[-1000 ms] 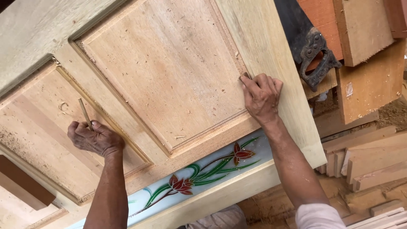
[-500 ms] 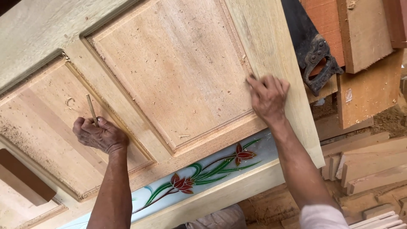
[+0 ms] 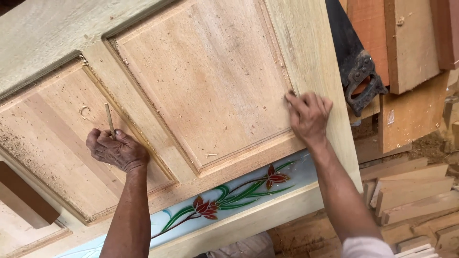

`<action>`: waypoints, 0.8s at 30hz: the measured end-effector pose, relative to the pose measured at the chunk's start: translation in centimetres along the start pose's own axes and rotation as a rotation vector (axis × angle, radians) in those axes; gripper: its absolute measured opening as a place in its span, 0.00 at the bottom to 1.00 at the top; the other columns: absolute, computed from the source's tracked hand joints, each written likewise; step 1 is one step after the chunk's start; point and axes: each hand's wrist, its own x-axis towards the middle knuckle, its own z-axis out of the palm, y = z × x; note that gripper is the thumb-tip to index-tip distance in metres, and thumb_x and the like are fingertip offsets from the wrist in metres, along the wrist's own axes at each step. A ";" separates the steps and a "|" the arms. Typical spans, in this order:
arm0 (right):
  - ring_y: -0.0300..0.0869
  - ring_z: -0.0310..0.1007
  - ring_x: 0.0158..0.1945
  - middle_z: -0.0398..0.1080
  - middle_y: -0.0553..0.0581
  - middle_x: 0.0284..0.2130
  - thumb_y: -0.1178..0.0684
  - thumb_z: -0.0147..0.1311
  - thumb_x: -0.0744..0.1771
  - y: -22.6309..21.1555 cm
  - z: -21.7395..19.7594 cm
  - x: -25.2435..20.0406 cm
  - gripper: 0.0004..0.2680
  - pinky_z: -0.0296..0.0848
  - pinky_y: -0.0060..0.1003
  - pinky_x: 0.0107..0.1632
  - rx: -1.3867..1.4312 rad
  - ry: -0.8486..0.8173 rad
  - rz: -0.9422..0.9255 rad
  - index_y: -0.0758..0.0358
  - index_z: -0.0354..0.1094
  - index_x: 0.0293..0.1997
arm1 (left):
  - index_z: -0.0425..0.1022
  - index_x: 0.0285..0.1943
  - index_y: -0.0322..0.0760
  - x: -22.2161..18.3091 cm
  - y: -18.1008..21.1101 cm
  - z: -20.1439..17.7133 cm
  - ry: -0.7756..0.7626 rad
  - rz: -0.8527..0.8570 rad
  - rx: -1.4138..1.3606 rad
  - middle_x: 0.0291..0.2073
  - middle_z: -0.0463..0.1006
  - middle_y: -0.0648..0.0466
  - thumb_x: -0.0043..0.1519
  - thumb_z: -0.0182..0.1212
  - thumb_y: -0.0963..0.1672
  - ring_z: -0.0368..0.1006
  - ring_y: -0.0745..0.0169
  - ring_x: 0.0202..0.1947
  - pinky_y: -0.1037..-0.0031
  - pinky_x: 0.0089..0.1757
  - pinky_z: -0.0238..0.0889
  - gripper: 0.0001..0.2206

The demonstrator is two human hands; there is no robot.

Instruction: Tapping decorative trim into place with a hammer and then sanding the wooden door panels to smooth the surface.

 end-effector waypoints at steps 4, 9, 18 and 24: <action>0.42 0.68 0.36 0.61 0.48 0.32 0.49 0.54 0.72 -1.8 0.0 3.6 0.05 0.59 0.46 0.51 0.012 -0.009 0.056 0.47 0.78 0.46 | 0.63 0.47 0.41 -0.5 -0.6 -0.1 -0.008 0.013 0.027 0.59 0.68 0.43 0.72 0.48 0.50 0.62 0.37 0.61 0.48 0.61 0.44 0.11; 0.43 0.69 0.38 0.62 0.47 0.33 0.51 0.60 0.69 -1.7 1.6 9.4 0.04 0.58 0.47 0.52 0.076 0.083 0.000 0.47 0.79 0.47 | 0.63 0.46 0.42 -0.1 0.0 -0.2 0.028 0.038 0.023 0.58 0.69 0.43 0.71 0.49 0.51 0.65 0.39 0.61 0.49 0.61 0.45 0.11; 0.48 0.71 0.40 0.65 0.53 0.34 0.51 0.52 0.73 -2.9 0.8 9.4 0.07 0.62 0.51 0.52 0.048 -0.006 0.068 0.53 0.79 0.48 | 0.62 0.47 0.42 0.0 0.5 -0.3 -0.004 0.017 0.021 0.59 0.67 0.43 0.72 0.47 0.50 0.63 0.40 0.62 0.50 0.60 0.45 0.11; 0.45 0.69 0.39 0.62 0.50 0.34 0.51 0.52 0.72 -2.7 1.1 11.7 0.07 0.58 0.49 0.52 0.061 0.061 -0.007 0.50 0.79 0.50 | 0.62 0.47 0.43 -0.4 0.1 0.0 0.002 0.010 0.026 0.58 0.67 0.44 0.71 0.48 0.50 0.63 0.41 0.61 0.50 0.60 0.45 0.10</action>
